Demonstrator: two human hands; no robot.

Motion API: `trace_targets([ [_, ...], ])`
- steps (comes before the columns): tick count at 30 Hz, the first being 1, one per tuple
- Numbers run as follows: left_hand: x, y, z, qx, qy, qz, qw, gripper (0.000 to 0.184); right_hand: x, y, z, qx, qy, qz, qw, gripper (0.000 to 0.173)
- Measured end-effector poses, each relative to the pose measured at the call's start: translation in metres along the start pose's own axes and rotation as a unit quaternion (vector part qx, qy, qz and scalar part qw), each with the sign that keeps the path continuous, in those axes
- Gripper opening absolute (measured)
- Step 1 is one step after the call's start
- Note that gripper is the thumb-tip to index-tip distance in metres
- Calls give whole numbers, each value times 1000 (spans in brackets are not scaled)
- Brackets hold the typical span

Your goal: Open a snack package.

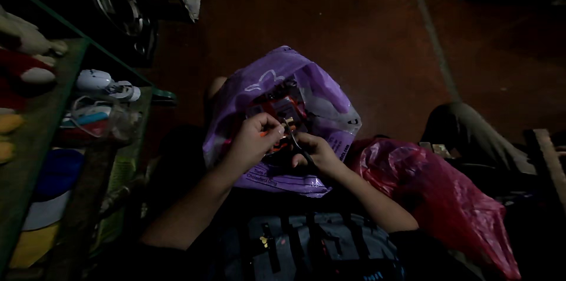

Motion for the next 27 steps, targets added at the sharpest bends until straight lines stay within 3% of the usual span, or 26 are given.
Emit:
trace_targets([
  [4, -1, -1, 0, 6, -1, -7, 1000, 2, 2, 1, 1, -10, 22, 13, 1000, 50],
  [8, -2, 2, -1, 2, -11, 4, 1000, 2, 5, 2, 1, 4, 71, 17, 997, 62],
  [12, -11, 2, -3, 14, -30, 66, 997, 3, 12, -7, -1, 47, 174, 80, 980, 32],
  [20, -14, -1, -5, 12, -42, 73, 996, 6, 18, -7, -6, 26, 266, 133, 954, 33],
  [23, -11, 1, -5, -3, -13, 61, 998, 4, 17, -4, -3, 10, 227, 102, 969, 32],
  [25, -6, 5, -5, -24, 15, 40, 999, 3, 11, 0, 0, -5, 149, 70, 986, 30],
  [27, 0, 8, -4, -62, 38, 20, 997, 3, 5, 4, 1, -10, 58, 30, 998, 42],
])
Point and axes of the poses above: each hand's wrist, its own z-axis towards the middle knuckle, its own x-axis out of the back of the hand, y = z × x, the point moved 5 cm from there along z, towards the middle knuckle, and after that the axes turned 11 degrees about -z, right-handed, at the moved point
